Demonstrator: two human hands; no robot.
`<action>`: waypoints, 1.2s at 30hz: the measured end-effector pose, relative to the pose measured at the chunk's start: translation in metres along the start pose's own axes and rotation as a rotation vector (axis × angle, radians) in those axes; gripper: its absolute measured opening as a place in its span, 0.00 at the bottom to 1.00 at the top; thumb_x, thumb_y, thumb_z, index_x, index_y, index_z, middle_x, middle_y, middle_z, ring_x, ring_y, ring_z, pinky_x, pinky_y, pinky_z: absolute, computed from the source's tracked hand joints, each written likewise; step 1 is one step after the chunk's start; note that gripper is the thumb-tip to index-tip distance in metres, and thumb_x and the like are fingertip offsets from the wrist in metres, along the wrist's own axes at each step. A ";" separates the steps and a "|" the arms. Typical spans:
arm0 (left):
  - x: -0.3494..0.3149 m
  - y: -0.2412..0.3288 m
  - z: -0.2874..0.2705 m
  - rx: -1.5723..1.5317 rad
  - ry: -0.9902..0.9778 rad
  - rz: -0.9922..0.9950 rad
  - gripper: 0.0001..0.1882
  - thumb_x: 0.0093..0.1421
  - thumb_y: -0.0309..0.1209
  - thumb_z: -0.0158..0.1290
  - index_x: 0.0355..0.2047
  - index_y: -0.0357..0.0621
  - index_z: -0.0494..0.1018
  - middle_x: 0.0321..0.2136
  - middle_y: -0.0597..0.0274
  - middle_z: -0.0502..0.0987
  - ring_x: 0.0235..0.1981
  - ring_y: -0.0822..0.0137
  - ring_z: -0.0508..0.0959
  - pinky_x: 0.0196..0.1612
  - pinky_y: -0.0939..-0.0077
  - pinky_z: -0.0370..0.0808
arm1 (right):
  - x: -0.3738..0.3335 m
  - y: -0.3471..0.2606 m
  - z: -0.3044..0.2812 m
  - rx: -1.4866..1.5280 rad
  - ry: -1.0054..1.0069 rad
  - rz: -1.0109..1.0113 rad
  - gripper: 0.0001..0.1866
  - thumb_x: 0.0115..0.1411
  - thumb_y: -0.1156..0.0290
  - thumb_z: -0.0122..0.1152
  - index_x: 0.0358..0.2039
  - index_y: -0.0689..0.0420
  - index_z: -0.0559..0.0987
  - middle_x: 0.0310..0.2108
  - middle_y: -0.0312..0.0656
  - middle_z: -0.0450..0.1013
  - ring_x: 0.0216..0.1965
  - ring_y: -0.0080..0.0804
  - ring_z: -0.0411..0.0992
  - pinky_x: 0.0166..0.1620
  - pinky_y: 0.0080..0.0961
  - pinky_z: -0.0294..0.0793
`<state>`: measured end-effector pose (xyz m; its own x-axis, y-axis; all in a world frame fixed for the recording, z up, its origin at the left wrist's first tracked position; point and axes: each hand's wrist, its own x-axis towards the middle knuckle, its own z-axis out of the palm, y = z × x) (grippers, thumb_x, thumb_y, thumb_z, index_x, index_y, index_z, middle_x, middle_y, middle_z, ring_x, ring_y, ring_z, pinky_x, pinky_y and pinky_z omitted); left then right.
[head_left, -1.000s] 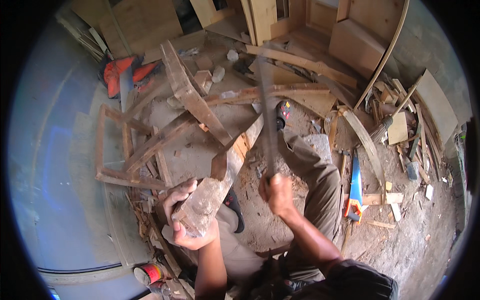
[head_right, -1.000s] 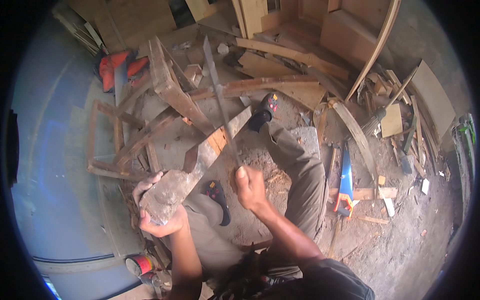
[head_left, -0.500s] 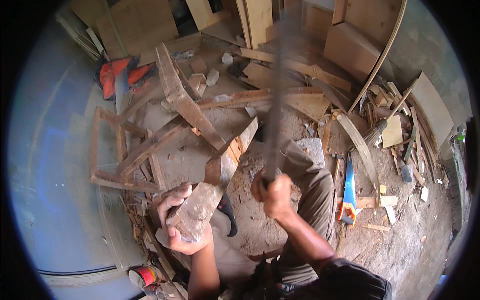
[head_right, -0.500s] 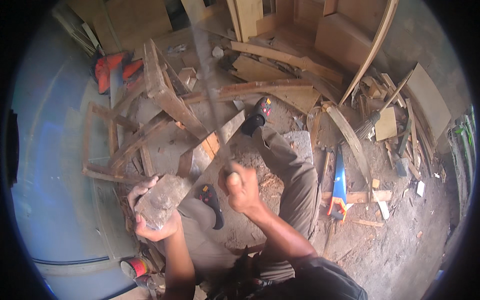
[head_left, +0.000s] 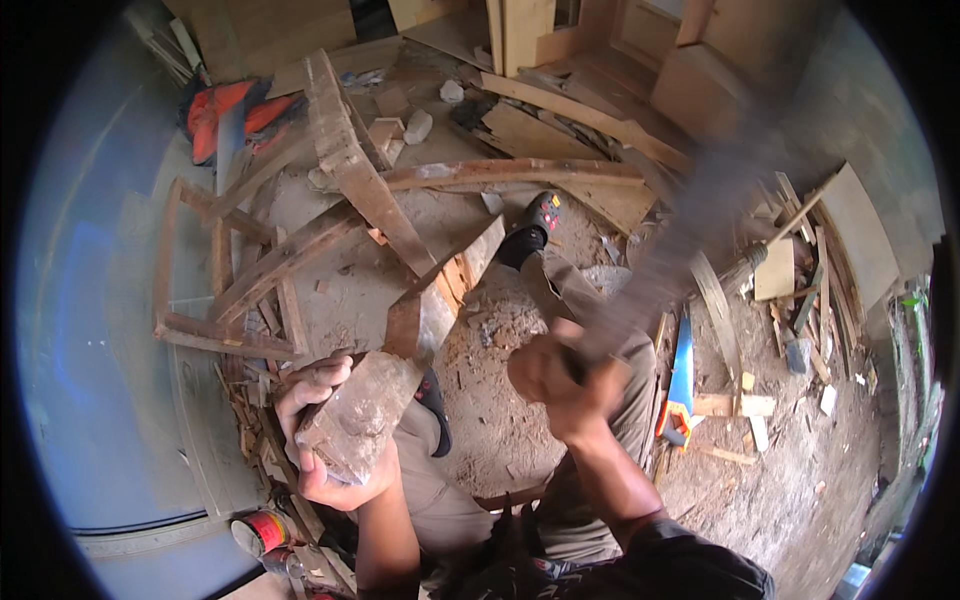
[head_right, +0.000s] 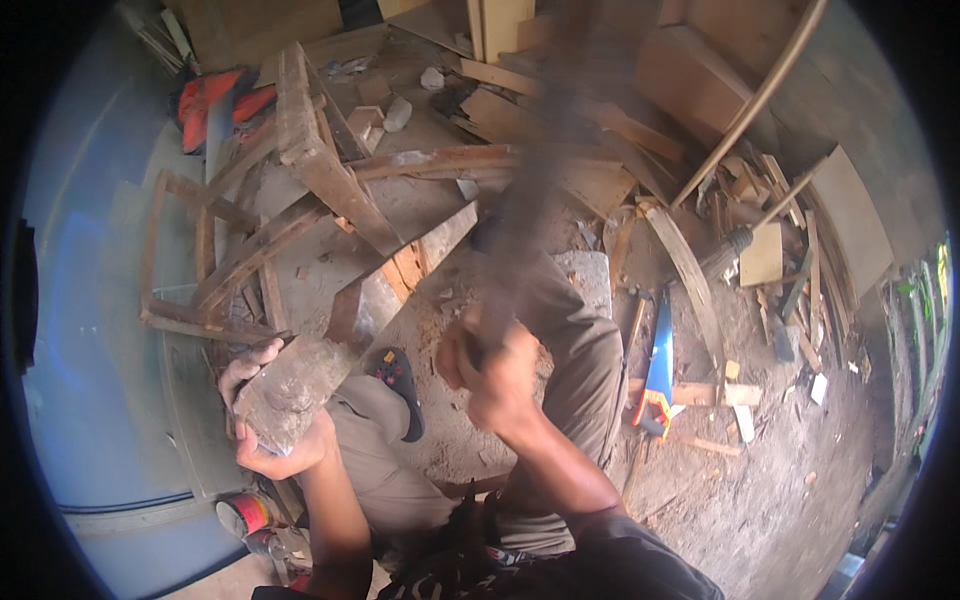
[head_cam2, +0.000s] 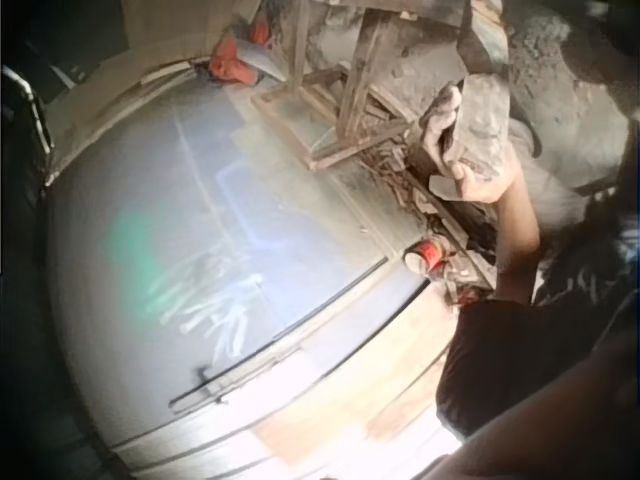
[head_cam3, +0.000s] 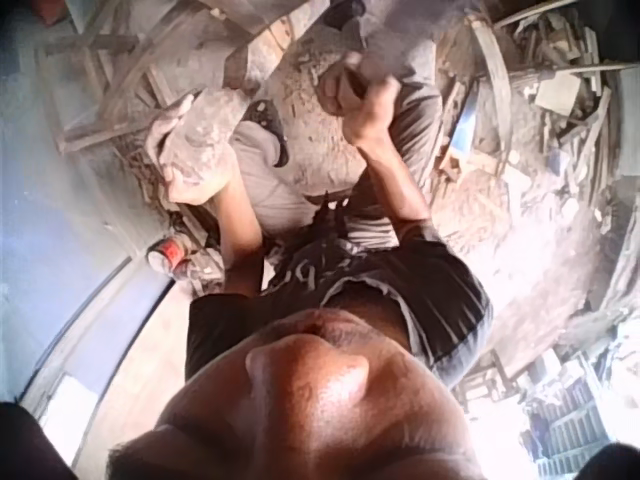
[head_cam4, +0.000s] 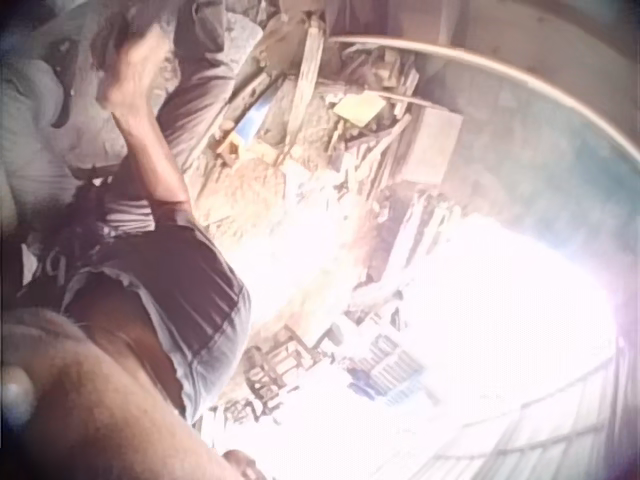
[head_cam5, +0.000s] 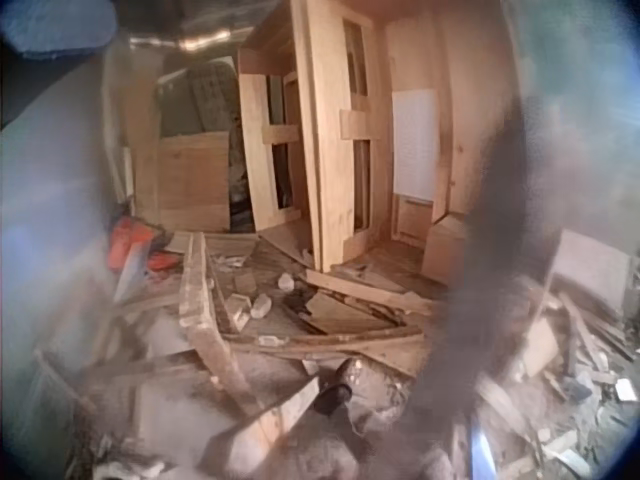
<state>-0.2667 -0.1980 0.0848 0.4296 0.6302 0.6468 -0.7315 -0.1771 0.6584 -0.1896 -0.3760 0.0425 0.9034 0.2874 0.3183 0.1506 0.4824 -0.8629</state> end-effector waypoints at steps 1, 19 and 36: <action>0.000 0.002 0.002 0.005 0.006 -0.027 0.33 0.55 0.50 0.38 0.40 0.26 0.68 0.35 0.37 0.75 0.42 0.43 0.76 0.50 0.50 0.73 | -0.004 0.002 0.001 0.201 -0.047 -0.096 0.27 0.67 0.46 0.42 0.21 0.56 0.66 0.13 0.36 0.64 0.14 0.27 0.61 0.19 0.27 0.59; 0.006 -0.004 0.002 -0.004 0.046 -0.055 0.33 0.55 0.50 0.36 0.40 0.27 0.69 0.35 0.40 0.74 0.41 0.43 0.77 0.50 0.51 0.73 | -0.033 0.134 -0.024 -0.473 -0.003 0.663 0.37 0.69 0.35 0.36 0.13 0.52 0.65 0.10 0.31 0.61 0.12 0.23 0.58 0.17 0.27 0.56; 0.014 -0.006 -0.030 -0.108 0.165 -0.075 0.32 0.55 0.51 0.37 0.41 0.28 0.69 0.37 0.41 0.74 0.40 0.44 0.76 0.49 0.50 0.72 | -0.044 0.149 -0.020 -0.340 0.053 0.746 0.32 0.71 0.43 0.40 0.14 0.51 0.63 0.10 0.30 0.58 0.11 0.20 0.56 0.16 0.25 0.53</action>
<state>-0.2721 -0.1649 0.0783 0.3987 0.7556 0.5197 -0.7572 -0.0485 0.6514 -0.1987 -0.3338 -0.1077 0.8303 0.3900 -0.3980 -0.3916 -0.0998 -0.9147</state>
